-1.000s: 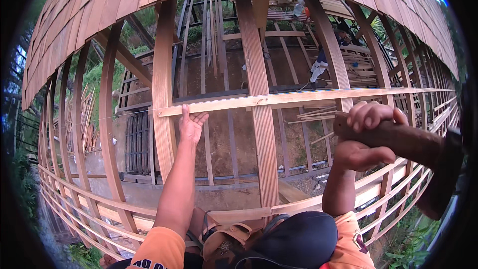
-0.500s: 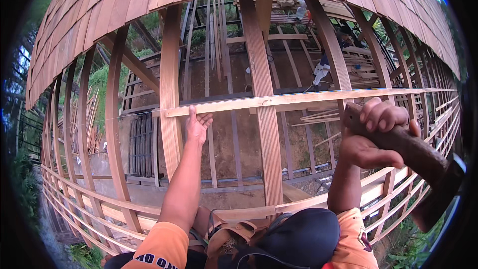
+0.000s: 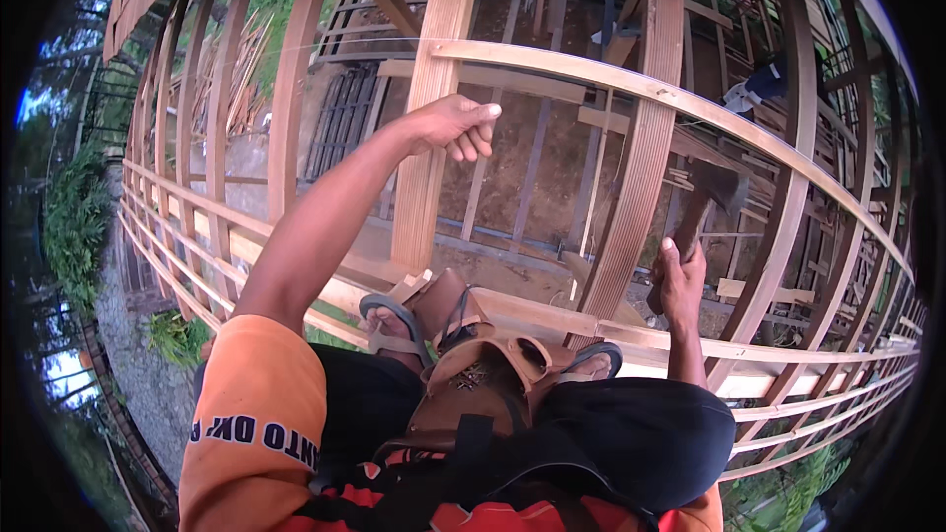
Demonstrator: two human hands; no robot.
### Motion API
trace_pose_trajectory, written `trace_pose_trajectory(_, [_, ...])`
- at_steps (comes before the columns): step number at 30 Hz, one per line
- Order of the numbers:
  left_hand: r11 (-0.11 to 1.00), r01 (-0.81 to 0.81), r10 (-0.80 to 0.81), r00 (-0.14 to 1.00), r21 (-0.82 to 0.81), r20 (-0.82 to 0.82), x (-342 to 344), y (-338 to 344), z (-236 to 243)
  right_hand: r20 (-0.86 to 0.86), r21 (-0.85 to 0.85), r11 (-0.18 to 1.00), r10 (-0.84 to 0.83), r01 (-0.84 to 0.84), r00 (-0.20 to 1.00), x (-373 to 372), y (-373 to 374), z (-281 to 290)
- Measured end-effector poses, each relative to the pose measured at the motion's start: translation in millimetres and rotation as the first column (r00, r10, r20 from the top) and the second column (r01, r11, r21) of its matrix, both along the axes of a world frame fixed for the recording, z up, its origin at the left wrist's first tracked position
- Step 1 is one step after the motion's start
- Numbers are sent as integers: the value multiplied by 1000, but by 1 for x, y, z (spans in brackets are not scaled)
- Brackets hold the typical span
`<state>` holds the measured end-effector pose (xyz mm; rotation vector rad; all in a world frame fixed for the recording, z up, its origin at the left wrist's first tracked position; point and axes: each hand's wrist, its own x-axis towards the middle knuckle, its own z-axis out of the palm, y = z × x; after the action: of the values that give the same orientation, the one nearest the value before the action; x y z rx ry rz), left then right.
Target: The person nails wooden planks onto a curved roof frame using a hammer. The person positions a wooden plank, aligns it with the existing shingles, and hammers a nail through it into the frame.
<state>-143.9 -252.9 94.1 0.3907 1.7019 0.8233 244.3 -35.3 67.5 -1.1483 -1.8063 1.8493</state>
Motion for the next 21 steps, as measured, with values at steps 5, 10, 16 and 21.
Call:
trace_pose_trajectory(5, [473,645,-716,678,-600,165,20,-119,42,60,213,975,43,-55,997,45,-61,-42])
trace_pose_trajectory(10, [548,646,-834,465,-531,-296,120,-209,15,-16,196,974,123,-118,992,38,-55,-57])
trace_pose_trajectory(16, [747,483,-664,554,-457,-502,160,-216,-16,97,386,897,194,-217,976,33,-47,-49])
trace_pose_trajectory(21, [796,461,-606,622,-393,-496,156,-214,-13,8,361,930,71,-69,997,31,-40,-58])
